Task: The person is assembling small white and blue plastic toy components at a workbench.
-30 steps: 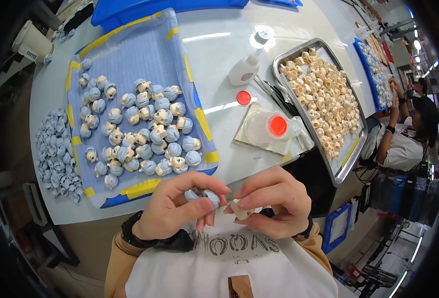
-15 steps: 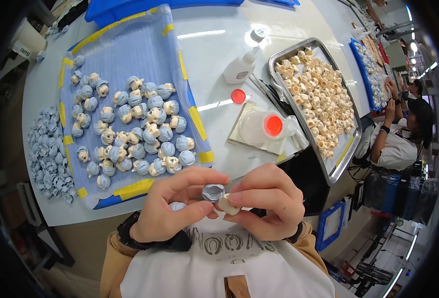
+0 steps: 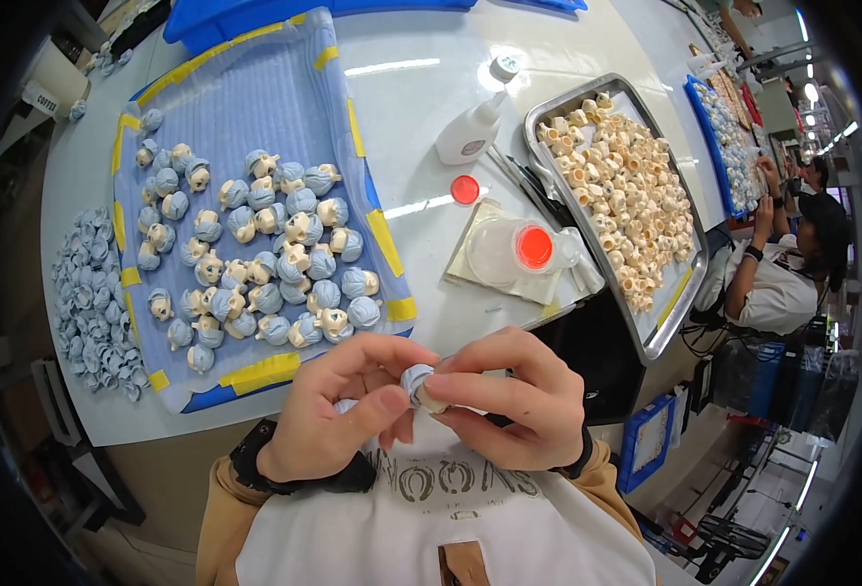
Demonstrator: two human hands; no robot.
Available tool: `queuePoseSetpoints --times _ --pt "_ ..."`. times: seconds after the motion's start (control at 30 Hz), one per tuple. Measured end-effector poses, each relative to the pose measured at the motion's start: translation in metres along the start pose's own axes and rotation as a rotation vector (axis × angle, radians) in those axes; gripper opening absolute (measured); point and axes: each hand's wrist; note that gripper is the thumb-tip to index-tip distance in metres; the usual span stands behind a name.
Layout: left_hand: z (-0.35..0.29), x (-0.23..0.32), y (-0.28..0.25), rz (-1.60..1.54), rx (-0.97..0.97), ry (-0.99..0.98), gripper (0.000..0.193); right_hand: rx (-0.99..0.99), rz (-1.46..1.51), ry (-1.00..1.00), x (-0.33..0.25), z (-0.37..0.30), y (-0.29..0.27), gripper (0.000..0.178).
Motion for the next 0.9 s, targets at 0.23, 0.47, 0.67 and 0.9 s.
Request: queuePoseSetpoints --times 0.23,0.47,0.67,0.9 --pt "0.0 0.005 0.0 0.129 -0.046 -0.023 0.036 0.086 -0.073 -0.081 0.003 0.0 0.005 0.041" --pt "-0.002 -0.002 -0.001 0.165 0.016 0.107 0.033 0.171 -0.183 -0.13 0.002 0.003 -0.012 0.041" --pt "0.003 0.0 -0.008 -0.221 0.312 0.23 0.045 0.34 -0.578 0.079 0.004 0.026 -0.061 0.031" --pt "0.001 0.002 -0.01 -0.231 0.293 0.233 0.043 0.205 -0.706 0.089 0.013 0.037 -0.063 0.026"
Point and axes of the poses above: each hand's wrist, its own z-axis towards the middle knuckle, its own y-axis out of the palm, x = y × z, and after that the axes turned 12 degrees about y, right-handed
